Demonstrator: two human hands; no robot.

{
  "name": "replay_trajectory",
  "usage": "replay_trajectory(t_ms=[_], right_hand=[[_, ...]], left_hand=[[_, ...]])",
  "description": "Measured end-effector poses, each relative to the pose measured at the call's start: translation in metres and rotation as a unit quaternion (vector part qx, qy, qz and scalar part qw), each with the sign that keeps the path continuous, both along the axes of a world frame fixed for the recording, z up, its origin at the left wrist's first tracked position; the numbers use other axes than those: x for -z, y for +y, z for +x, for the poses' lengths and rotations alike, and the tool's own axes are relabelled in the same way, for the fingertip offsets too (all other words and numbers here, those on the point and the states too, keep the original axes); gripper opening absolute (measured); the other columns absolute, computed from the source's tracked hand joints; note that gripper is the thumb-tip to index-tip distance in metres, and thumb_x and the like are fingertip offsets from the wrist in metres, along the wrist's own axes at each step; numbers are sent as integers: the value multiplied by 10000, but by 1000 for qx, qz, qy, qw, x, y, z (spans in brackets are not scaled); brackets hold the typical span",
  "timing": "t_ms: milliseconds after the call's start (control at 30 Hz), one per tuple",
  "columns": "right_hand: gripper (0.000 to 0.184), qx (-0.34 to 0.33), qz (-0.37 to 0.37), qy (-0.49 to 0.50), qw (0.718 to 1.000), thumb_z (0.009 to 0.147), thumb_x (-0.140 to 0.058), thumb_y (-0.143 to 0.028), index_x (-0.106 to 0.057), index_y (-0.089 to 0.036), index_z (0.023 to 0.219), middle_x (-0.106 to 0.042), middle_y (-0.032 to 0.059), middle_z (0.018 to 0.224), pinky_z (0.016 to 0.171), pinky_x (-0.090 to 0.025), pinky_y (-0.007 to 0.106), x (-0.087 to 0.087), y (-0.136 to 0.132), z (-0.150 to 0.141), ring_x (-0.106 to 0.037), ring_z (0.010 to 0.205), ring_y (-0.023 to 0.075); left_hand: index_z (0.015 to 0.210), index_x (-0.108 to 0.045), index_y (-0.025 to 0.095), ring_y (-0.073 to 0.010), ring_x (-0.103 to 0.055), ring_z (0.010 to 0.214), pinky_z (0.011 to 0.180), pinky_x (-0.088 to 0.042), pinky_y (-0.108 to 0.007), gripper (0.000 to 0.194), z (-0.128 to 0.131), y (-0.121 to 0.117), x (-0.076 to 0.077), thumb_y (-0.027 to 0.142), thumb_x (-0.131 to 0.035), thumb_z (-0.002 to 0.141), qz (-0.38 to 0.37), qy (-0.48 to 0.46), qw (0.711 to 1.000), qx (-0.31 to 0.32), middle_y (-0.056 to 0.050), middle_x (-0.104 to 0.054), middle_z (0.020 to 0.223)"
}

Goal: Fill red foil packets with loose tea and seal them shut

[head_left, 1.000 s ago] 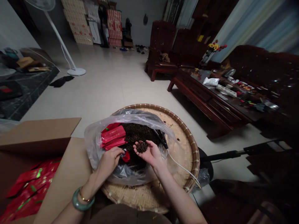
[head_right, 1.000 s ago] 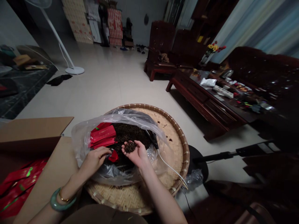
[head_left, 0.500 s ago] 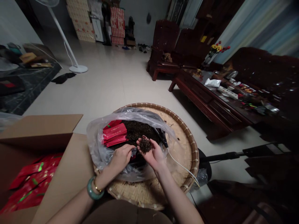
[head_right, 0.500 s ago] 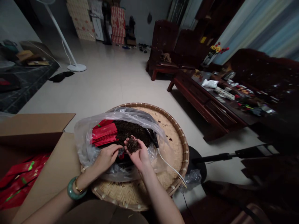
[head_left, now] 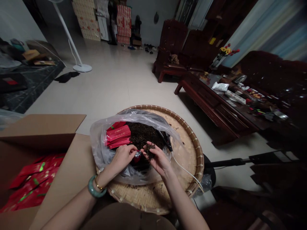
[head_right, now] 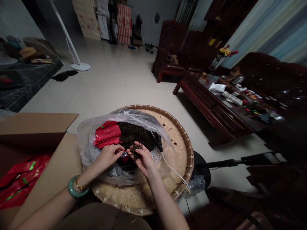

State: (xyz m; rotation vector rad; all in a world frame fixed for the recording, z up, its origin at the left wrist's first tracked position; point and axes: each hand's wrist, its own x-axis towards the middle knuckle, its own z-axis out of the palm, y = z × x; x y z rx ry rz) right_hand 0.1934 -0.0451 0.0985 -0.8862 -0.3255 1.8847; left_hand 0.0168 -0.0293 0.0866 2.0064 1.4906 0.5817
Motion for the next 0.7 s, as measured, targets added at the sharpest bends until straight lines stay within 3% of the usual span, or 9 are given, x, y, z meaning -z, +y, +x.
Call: replay_trajectory(t_ms=[100, 200, 333, 433, 567, 700], right_hand=[[420, -33, 48, -46, 997, 632, -694, -84, -561, -164, 1022, -676, 23, 864, 757, -522, 261, -7, 0, 1, -675, 794, 155], [459, -70, 130, -165, 975, 591, -715, -87, -560, -181, 1012, -645, 1, 910, 826, -486, 279, -14, 3, 1, -649, 794, 133], [417, -105, 265, -389, 876, 606, -648, -71, -575, -196, 997, -597, -1, 1013, 948, -389, 303, -16, 6, 2, -562, 982, 160], [448, -152, 310, -473, 811, 623, -609, -69, -550, -197, 1048, -591, 17, 1040, 922, -384, 322, -15, 7, 5, -543, 985, 185], [450, -199, 330, -517, 764, 644, -599, -101, -534, -212, 1075, -604, 28, 1010, 842, -407, 337, -17, 10, 8, -558, 914, 204], [461, -211, 363, -523, 742, 602, -625, -82, -574, -214, 1041, -595, 50, 1049, 887, -383, 368, -18, 16, 10, -531, 988, 234]], left_hand=[[873, -658, 178, -167, -664, 683, 620, -463, -241, 188, 3, 1, -3, 175, -498, 775, -27, -54, 998, -3, -38, -719, 755], [900, -627, 172, -157, -659, 663, 604, -468, -235, 188, 8, 1, -2, 170, -509, 753, -46, -97, 994, -3, -36, -710, 738], [894, -601, 167, -146, -638, 603, 573, -466, -231, 199, 12, 5, 3, 152, -510, 718, -52, -117, 992, -18, -18, -681, 679], [892, -589, 160, -137, -625, 574, 556, -458, -224, 207, 11, 11, 6, 143, -504, 704, -53, -122, 991, -25, -6, -658, 647], [909, -586, 162, -132, -615, 559, 542, -446, -217, 237, 11, 17, 8, 144, -514, 684, -54, -130, 990, -29, 9, -646, 628], [943, -584, 162, -128, -604, 551, 534, -433, -213, 271, 12, 19, 9, 140, -505, 685, -41, -132, 990, -31, 15, -636, 619]])
